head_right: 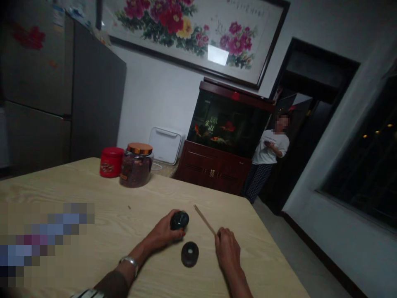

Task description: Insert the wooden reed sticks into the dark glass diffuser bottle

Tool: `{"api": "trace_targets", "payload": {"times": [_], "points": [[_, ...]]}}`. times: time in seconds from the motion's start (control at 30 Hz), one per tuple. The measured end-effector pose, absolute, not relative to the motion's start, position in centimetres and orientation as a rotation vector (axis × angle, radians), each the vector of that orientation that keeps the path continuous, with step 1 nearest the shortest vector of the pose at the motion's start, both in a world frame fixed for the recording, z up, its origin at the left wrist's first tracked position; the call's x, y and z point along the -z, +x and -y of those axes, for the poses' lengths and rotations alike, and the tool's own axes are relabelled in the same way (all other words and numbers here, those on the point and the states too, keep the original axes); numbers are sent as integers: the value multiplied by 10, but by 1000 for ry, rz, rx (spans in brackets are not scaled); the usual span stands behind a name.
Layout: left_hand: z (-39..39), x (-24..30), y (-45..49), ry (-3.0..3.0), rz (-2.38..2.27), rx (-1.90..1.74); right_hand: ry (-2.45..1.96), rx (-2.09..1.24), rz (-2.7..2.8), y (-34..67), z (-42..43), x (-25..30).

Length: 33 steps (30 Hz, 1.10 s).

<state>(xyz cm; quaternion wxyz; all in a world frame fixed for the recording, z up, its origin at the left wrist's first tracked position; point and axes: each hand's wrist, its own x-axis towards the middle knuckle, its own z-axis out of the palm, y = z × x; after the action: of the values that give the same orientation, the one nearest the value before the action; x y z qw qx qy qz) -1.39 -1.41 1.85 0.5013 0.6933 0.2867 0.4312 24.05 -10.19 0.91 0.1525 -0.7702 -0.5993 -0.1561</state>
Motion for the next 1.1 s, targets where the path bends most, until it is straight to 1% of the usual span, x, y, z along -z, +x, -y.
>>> {"api": "trace_targets", "payload": {"times": [0.23,0.4,0.5,0.6,0.7,0.83,0.9,1.0,1.1], "points": [[12,-19,-12,1661,-714,-1002,-2149,417,1696,254,92,4],[10,-14,-12,1686,-700,-1032,-2087,418,1637,248,98,-6],[7,-10,-11,1677,-704,-1032,-2021,359,1579,245,102,-17],[5,-7,-10,1666,-691,-1019,-1883,170,1459,245,102,-29],[7,-9,-12,1662,-685,-1017,-1609,-103,1229,242,98,-44],[7,-10,-12,1682,-714,-1034,-1248,-599,800,235,85,-68],[4,-8,-11,1693,-730,-1021,-1060,-819,692,229,79,-79],[0,-2,-10,1707,-729,-1020,-865,-996,692,218,73,-91],[-3,2,-9,1722,-742,-1019,-797,-1054,665,207,67,-93]]}}
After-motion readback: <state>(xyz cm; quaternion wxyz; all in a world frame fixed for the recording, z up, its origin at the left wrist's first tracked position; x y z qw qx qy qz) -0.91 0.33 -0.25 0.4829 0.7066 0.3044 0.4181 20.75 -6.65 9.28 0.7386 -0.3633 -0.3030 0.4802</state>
